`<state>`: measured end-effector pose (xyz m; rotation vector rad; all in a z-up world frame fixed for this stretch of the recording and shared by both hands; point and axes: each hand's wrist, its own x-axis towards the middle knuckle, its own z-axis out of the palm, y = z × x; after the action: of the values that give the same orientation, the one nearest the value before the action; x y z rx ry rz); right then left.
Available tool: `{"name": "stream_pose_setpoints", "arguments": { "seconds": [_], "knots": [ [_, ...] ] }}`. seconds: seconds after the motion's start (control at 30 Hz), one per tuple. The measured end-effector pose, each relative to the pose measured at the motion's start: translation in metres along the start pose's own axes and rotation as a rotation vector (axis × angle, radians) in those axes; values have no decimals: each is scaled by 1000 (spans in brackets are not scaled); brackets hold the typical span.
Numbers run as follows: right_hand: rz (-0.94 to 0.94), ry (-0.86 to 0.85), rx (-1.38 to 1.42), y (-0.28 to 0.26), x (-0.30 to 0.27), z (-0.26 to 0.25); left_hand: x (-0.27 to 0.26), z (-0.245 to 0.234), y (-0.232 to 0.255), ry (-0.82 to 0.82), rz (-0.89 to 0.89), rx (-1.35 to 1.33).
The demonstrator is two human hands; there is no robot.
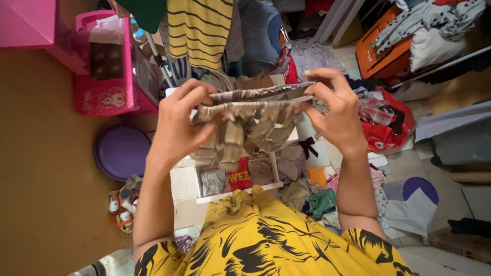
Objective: The person folds clothes by hand, including a pair of patterned shorts, a white garment, a dark brown garment, and a beige garment, and places them into an open white drawer.
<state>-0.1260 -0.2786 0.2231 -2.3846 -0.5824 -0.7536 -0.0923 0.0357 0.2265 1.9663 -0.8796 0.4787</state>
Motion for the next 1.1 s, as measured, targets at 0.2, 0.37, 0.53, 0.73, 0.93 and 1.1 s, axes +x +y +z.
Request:
{"name": "stream_pose_setpoints", "arguments": {
  "seconds": [0.2, 0.37, 0.53, 0.73, 0.93, 1.1],
  "knots": [
    [68, -146, 190, 16, -1, 7, 1, -8, -3, -149, -124, -81],
    [65, -47, 114, 21, 0, 21, 4, -9, 3, -334, -113, -97],
    [70, 17, 86, 20, 5, 23, -1, -5, -5, -306, -128, 24],
    [142, 30, 49, 22, 3, 32, -8, 5, -12, -223, -84, -36],
    [106, 87, 43, 21, 6, 37, -6, 8, -19, -249, -73, -60],
    [87, 115, -32, 20, 6, 43, 1, 7, -13, -432, -111, -20]
  ]
}}
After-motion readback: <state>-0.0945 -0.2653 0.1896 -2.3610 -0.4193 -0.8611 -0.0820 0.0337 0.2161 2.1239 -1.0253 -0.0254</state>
